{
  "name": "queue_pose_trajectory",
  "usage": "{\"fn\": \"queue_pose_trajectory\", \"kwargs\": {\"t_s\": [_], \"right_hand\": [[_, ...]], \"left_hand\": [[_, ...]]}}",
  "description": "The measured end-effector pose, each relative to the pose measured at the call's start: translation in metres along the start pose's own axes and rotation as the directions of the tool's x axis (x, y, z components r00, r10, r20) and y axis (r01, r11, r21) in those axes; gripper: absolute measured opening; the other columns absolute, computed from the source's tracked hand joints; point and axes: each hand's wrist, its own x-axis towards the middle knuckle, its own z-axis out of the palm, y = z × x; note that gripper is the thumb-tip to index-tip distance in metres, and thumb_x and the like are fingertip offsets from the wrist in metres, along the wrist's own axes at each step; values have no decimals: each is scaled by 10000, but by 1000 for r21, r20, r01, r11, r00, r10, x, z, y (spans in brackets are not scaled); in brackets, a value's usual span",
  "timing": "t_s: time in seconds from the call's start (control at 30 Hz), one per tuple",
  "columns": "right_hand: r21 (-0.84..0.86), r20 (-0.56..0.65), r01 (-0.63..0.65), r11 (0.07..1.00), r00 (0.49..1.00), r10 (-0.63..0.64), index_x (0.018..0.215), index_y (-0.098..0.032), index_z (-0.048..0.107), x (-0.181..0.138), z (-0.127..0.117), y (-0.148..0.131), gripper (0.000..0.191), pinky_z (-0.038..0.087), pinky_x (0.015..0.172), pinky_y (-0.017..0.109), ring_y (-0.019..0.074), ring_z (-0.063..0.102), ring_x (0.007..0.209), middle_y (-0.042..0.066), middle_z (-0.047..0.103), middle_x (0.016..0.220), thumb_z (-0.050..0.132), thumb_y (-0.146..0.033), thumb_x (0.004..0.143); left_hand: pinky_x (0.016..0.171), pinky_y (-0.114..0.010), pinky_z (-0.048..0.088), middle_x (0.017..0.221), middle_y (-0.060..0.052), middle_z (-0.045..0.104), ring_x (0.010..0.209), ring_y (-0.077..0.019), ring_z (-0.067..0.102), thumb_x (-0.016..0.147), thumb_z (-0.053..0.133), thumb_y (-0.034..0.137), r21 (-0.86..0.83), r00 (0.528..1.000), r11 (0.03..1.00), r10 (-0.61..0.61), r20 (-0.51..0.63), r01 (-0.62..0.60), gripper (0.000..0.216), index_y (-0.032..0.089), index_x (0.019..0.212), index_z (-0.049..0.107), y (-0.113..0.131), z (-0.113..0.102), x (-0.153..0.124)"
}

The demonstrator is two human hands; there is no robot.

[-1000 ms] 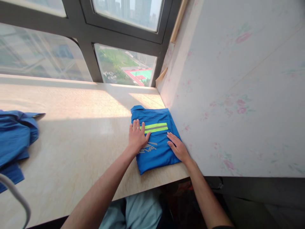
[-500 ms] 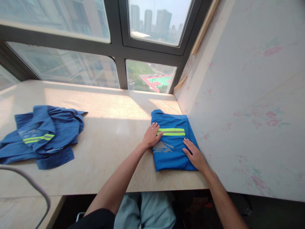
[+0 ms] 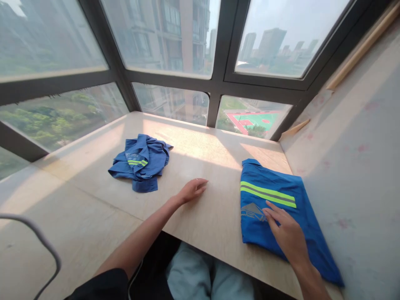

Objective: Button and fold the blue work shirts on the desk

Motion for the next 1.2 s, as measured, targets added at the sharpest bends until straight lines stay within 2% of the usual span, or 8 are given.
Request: {"fn": "queue_pose_trajectory", "kwargs": {"t_s": [0.23,0.37,0.6,0.8,0.9,0.97,1.07,1.2], "right_hand": [[359,110,86,929,985,-134,943,-249,770,46,82,-102,320,547,939,521,311,665,1100,106,696,1217,520,-449,943],[385,255,123,915,938,-234,947,-230,767,74,132,-134,353,531,958,516,306,657,1119,124,713,1174,476,-431,964],[374,237,252,893,904,-355,1031,-190,731,73,169,-151,374,486,991,549,317,625,1124,161,695,1168,450,-431,975],[552,196,82,830,954,-225,1081,-203,714,66,167,-157,413,470,997,601,331,636,1102,154,702,1152,512,-529,927],[712,238,-103,694,966,-101,1178,-194,659,74,152,-179,440,553,908,516,294,681,1021,147,711,1123,489,-524,943],[772,201,-105,627,976,-84,1269,-188,592,80,137,-193,463,555,927,468,279,650,1109,151,669,1218,476,-511,958],[742,156,-1,670,973,-171,1420,-183,447,88,116,-202,601,490,1036,459,289,513,1304,163,523,1423,505,-541,941],[635,232,-77,769,968,-95,1458,-174,419,98,99,-188,710,434,1086,486,313,469,1342,152,502,1453,580,-558,883]], "left_hand": [[1104,-464,403,1383,-140,573,1335,-270,486,882,468,165,559,950,793,-76,-304,243,463,189,1333,568,-45,-125,-44],[1108,-508,362,1466,-246,458,1406,-375,373,845,609,375,591,822,577,-325,-467,564,700,70,1444,415,-68,-168,-73],[944,-311,478,1207,-97,703,1132,-236,634,920,494,289,249,678,674,-500,-539,696,312,191,1141,691,-96,-167,-112],[708,-272,497,777,-58,731,745,-192,668,961,448,439,-114,419,776,-451,-788,620,416,149,885,736,-43,-139,-93],[793,-308,533,920,-75,748,869,-210,685,972,432,461,-130,512,906,-340,-789,402,428,156,966,733,6,-109,-71],[955,-362,510,1083,-93,733,1060,-230,658,976,445,422,-49,641,967,-203,-740,249,377,176,1034,725,35,-87,-59],[1104,-449,418,1263,-114,661,1283,-254,532,962,459,342,108,839,992,9,-544,59,337,199,1175,676,68,-59,-48],[1178,-530,314,1414,-175,533,1392,-319,405,875,572,306,242,948,964,178,-266,-113,452,158,1302,590,93,-38,-54]]}}
